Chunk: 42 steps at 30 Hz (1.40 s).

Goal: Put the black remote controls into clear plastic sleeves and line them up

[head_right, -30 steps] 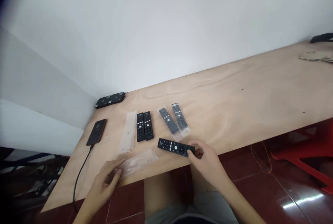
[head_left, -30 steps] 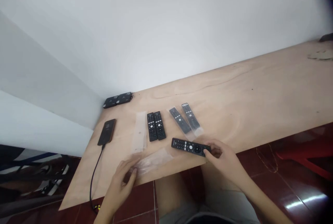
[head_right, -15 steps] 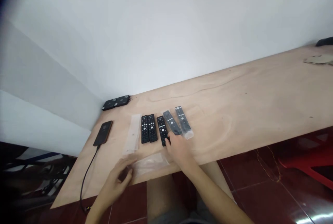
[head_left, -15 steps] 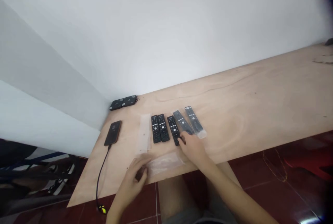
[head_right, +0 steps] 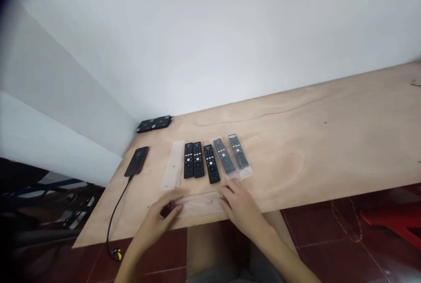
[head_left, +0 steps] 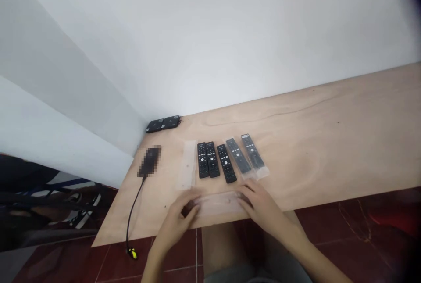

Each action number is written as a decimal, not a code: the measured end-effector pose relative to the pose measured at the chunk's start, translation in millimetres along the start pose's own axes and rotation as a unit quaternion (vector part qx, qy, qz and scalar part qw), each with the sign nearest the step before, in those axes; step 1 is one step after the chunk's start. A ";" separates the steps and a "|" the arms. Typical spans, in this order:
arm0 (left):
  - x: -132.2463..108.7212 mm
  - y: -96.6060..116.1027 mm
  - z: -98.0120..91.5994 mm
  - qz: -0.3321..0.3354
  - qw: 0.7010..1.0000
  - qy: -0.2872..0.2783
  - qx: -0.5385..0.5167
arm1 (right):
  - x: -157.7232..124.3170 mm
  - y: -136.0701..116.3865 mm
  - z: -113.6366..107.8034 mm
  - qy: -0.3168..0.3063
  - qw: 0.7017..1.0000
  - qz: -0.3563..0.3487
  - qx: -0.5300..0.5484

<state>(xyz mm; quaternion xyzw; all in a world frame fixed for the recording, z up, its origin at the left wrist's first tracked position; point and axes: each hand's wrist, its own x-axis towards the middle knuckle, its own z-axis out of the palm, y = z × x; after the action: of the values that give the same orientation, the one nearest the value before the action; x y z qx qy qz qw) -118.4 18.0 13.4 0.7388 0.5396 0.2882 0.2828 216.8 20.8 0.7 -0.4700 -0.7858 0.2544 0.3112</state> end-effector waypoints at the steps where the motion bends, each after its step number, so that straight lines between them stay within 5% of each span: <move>1: -1.8 -3.7 -1.9 -0.023 1.000 0.011 -0.016 | -4.4 4.7 -3.0 0.001 1.000 0.012 0.008; 7: -5.5 -12.6 -2.3 -0.087 0.985 0.065 -0.133 | -21.9 26.0 -20.8 0.003 0.996 0.077 0.042; 12: 3.4 2.0 -5.5 -0.059 0.991 0.043 -0.114 | -6.0 6.0 -37.3 0.014 0.998 0.038 0.043; 17: 16.1 19.5 -16.8 -0.006 0.995 -0.022 -0.096 | 21.9 -16.6 -34.8 -0.091 0.992 0.015 0.083; 19: 18.1 21.8 -14.0 0.005 0.994 -0.002 -0.105 | 27.0 -16.1 -27.9 -0.132 0.984 0.034 0.114; 24: 12.8 30.7 27.9 -0.049 0.938 0.270 -0.211 | 27.7 -14.2 -4.1 -0.062 0.954 0.107 0.274; 28: 6.4 54.3 73.6 -0.121 0.910 0.256 -0.304 | 29.8 -22.4 20.0 -0.001 0.904 0.151 0.400; 31: 5.8 66.9 89.0 -0.170 0.889 0.251 -0.344 | 31.8 -27.6 31.1 0.015 0.897 0.153 0.414; 34: 11.6 65.6 71.9 -0.185 0.891 0.280 -0.307 | 30.3 -25.2 29.2 0.003 0.909 0.140 0.393; 38: 38.0 43.7 5.8 -0.131 0.911 0.334 -0.204 | 24.0 -11.2 16.1 0.024 0.934 0.128 0.332; 42: 80.9 1.1 -51.3 -0.094 0.952 0.272 -0.104 | 19.1 -2.6 9.7 0.043 0.945 0.122 0.302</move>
<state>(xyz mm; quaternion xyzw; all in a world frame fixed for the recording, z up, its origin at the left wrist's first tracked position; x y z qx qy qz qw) -134.9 100.9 58.6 0.5449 0.6303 0.5047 0.2261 201.3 35.7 0.7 -0.4569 -0.5948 0.4948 0.4388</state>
